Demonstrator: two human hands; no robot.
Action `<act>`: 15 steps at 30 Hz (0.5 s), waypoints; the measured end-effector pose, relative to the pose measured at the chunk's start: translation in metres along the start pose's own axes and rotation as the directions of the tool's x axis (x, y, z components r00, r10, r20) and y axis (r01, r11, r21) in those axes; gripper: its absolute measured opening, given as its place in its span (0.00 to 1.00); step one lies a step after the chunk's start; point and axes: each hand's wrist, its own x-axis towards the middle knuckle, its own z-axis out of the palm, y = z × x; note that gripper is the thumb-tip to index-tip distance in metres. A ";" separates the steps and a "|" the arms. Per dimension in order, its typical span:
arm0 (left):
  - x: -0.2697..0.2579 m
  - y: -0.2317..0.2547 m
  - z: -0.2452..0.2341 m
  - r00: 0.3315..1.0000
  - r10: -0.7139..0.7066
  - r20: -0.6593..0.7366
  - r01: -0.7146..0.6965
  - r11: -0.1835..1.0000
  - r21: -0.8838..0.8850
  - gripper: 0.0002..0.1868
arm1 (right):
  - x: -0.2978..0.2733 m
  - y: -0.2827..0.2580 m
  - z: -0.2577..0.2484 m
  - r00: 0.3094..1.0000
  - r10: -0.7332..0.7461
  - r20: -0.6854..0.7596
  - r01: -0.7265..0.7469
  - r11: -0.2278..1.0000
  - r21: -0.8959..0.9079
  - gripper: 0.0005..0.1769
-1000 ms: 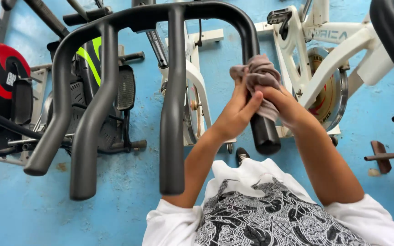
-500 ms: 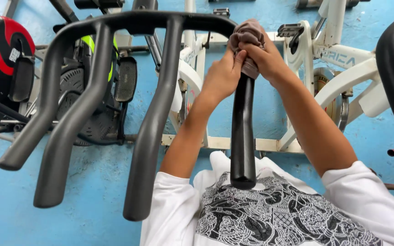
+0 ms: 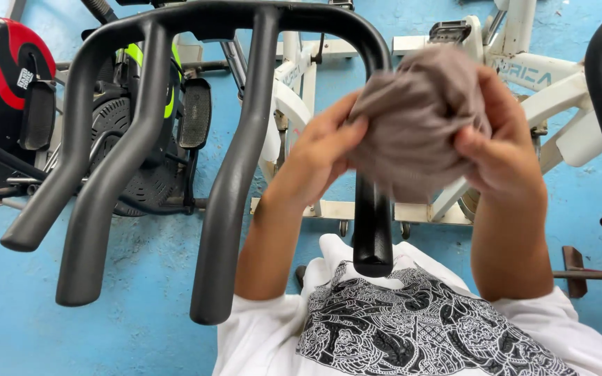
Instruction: Cleaning and wiping down gym equipment using a cloth.
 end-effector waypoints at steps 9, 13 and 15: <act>-0.068 -0.002 -0.006 0.915 0.279 -0.292 0.283 0.075 0.956 0.40 | -0.026 0.017 0.006 0.952 0.283 0.117 -0.055 0.534 -0.844 0.44; -0.036 -0.003 -0.006 0.930 0.367 0.020 -0.130 0.277 0.952 0.25 | -0.012 0.014 0.033 0.989 -0.078 0.129 0.150 0.619 -0.771 0.41; -0.011 -0.027 -0.025 0.881 0.400 0.253 -0.417 0.402 0.815 0.23 | 0.000 0.043 0.039 0.922 -0.201 0.332 0.364 0.743 -0.562 0.25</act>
